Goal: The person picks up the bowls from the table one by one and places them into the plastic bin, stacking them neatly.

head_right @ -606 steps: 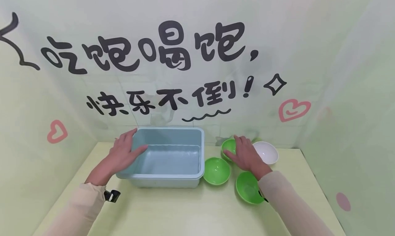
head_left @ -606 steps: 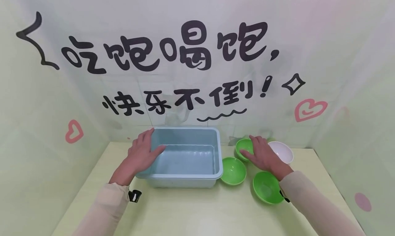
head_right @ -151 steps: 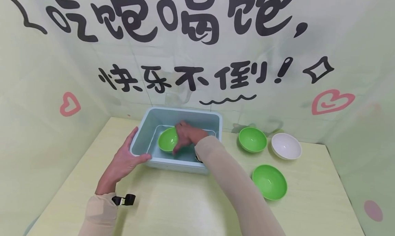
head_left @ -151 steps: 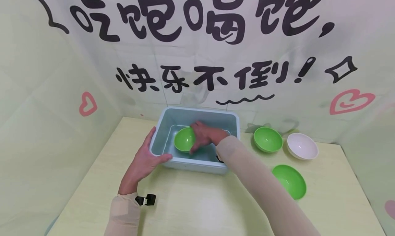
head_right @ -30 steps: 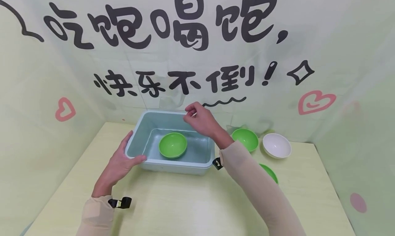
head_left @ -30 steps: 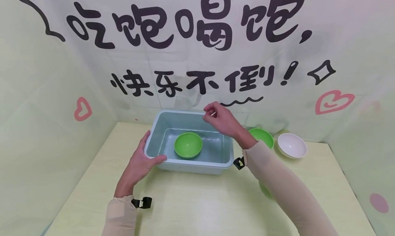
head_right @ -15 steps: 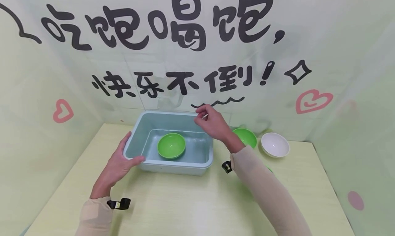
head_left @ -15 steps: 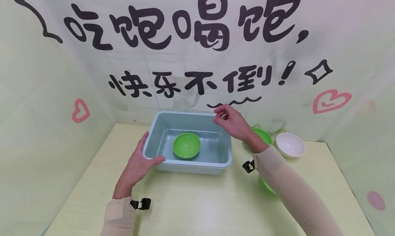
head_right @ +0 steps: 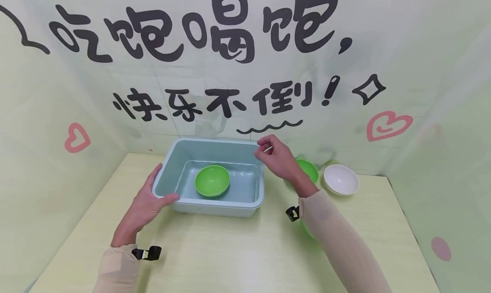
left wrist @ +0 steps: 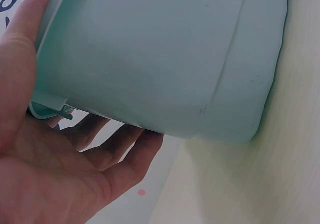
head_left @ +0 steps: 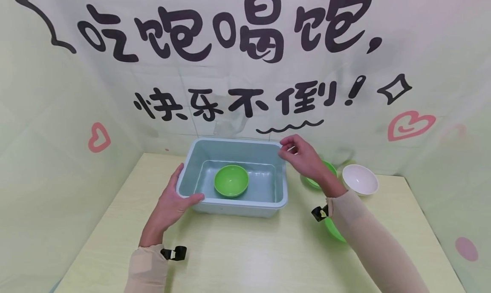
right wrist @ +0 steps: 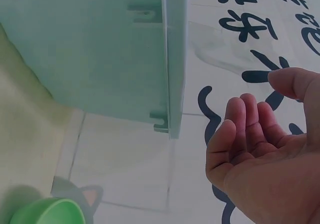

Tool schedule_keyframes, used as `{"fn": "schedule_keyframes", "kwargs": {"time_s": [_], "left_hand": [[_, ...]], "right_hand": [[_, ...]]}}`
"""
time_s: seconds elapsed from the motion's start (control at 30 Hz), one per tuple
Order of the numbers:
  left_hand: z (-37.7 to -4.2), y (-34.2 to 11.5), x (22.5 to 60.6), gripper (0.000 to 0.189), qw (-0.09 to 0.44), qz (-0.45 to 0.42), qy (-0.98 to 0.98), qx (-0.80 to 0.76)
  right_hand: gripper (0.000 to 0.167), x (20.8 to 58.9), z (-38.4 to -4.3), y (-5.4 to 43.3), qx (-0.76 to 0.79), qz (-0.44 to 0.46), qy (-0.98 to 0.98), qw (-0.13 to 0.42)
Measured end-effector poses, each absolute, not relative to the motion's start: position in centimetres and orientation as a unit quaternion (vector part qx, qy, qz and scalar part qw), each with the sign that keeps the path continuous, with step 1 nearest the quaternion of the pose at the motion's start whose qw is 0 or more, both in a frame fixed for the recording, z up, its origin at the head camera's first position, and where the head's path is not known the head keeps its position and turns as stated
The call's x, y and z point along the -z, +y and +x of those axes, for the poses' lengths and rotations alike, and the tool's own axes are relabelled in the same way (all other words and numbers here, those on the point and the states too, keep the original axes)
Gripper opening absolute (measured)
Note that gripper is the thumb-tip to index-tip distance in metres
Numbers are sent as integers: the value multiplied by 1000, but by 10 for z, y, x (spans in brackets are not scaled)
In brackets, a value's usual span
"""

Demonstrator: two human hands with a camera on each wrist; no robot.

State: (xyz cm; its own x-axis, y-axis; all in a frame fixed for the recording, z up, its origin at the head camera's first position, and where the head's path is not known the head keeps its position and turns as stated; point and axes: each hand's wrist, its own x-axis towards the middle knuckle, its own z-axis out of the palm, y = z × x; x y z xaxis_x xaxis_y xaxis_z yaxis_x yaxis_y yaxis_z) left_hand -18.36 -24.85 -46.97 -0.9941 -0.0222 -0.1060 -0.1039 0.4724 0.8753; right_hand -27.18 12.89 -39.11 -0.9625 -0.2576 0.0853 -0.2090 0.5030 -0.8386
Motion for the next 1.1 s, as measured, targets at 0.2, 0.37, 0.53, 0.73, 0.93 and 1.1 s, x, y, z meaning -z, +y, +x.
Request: {"fn": "schedule_keyframes", "kwargs": {"time_s": [0.2, 0.37, 0.53, 0.73, 0.93, 1.1], "left_hand": [[-183, -249, 469, 114, 39, -39, 860, -507], [-183, -249, 469, 114, 38, -36, 858, -511], [-184, -249, 471, 115, 38, -34, 855, -516], [-184, -250, 471, 115, 40, -34, 856, -514], [-183, -250, 470, 115, 40, -41, 859, -508], [-183, -250, 471, 114, 41, -34, 857, -513]], "right_hand": [[38, 398, -267, 139, 495, -126, 860, 21], [36, 404, -264, 151, 500, -118, 858, 18], [37, 410, -260, 162, 495, -104, 862, 23], [37, 420, -254, 173, 485, -86, 870, 28], [40, 427, -243, 183, 473, -73, 878, 31], [39, 434, -237, 192, 457, -67, 887, 24]]}}
